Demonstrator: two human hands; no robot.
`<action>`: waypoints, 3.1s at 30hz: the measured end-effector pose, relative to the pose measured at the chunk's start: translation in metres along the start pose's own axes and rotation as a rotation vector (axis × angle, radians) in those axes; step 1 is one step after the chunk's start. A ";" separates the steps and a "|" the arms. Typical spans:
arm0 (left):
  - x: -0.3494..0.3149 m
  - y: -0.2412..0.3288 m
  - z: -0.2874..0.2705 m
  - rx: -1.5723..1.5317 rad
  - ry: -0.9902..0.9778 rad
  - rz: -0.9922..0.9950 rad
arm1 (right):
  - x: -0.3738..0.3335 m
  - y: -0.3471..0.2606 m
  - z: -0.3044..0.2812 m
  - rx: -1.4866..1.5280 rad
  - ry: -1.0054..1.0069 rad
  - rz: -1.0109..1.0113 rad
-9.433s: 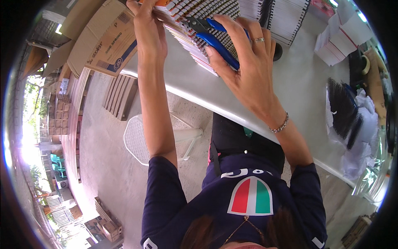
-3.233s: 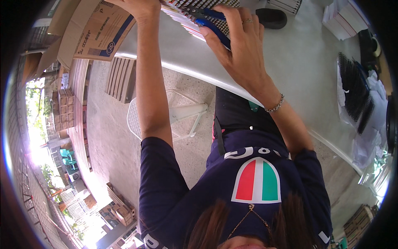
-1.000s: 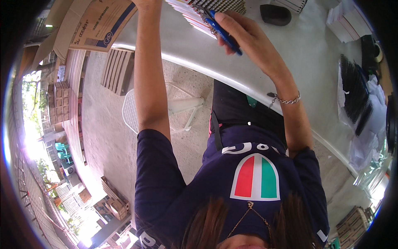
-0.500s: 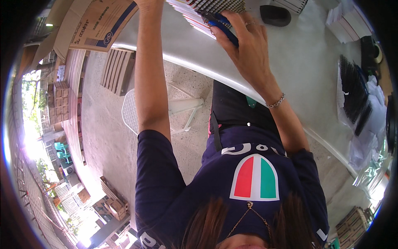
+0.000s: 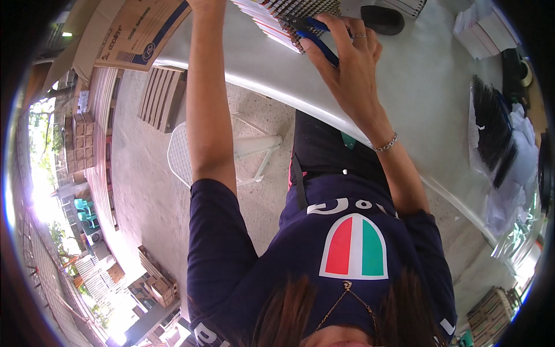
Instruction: The person repeatedly picks up a small spiral notebook and a black plastic cover, aligns them, and uses blue pliers to crimp the spiral binding. The person then places the finished notebook onto a stack on the table. This process is repeated for several notebooks.
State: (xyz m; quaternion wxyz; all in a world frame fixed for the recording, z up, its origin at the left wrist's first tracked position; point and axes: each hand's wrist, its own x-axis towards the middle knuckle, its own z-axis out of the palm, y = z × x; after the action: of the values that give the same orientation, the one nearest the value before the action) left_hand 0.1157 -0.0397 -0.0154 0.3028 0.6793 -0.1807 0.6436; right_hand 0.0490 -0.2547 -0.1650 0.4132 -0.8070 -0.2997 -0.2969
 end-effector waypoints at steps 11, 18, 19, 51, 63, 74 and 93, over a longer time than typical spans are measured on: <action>0.001 0.003 -0.001 -0.057 0.002 -0.047 | 0.019 -0.005 -0.020 0.585 -0.329 0.335; 0.001 -0.004 -0.002 -0.007 0.009 0.013 | -0.006 0.000 -0.007 0.081 -0.063 0.046; 0.000 -0.007 -0.002 -0.024 0.015 0.027 | -0.007 0.000 -0.005 0.083 -0.064 0.045; -0.001 0.002 -0.001 -0.131 0.008 -0.126 | 0.007 0.009 -0.016 0.892 -0.591 0.643; -0.001 -0.009 0.000 -0.122 0.036 -0.045 | -0.020 0.006 0.009 0.000 -0.067 0.041; -0.001 -0.003 -0.001 0.013 0.010 -0.015 | 0.014 0.007 -0.018 0.860 -0.669 0.770; -0.003 0.001 0.000 -0.050 0.021 -0.090 | 0.011 -0.001 -0.023 0.701 -0.685 0.780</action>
State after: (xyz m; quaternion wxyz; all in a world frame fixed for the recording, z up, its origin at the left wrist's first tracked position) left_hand 0.1151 -0.0409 -0.0179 0.3504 0.6722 -0.1629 0.6315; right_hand 0.0496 -0.2713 -0.1452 0.6118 -0.7229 -0.1779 0.2672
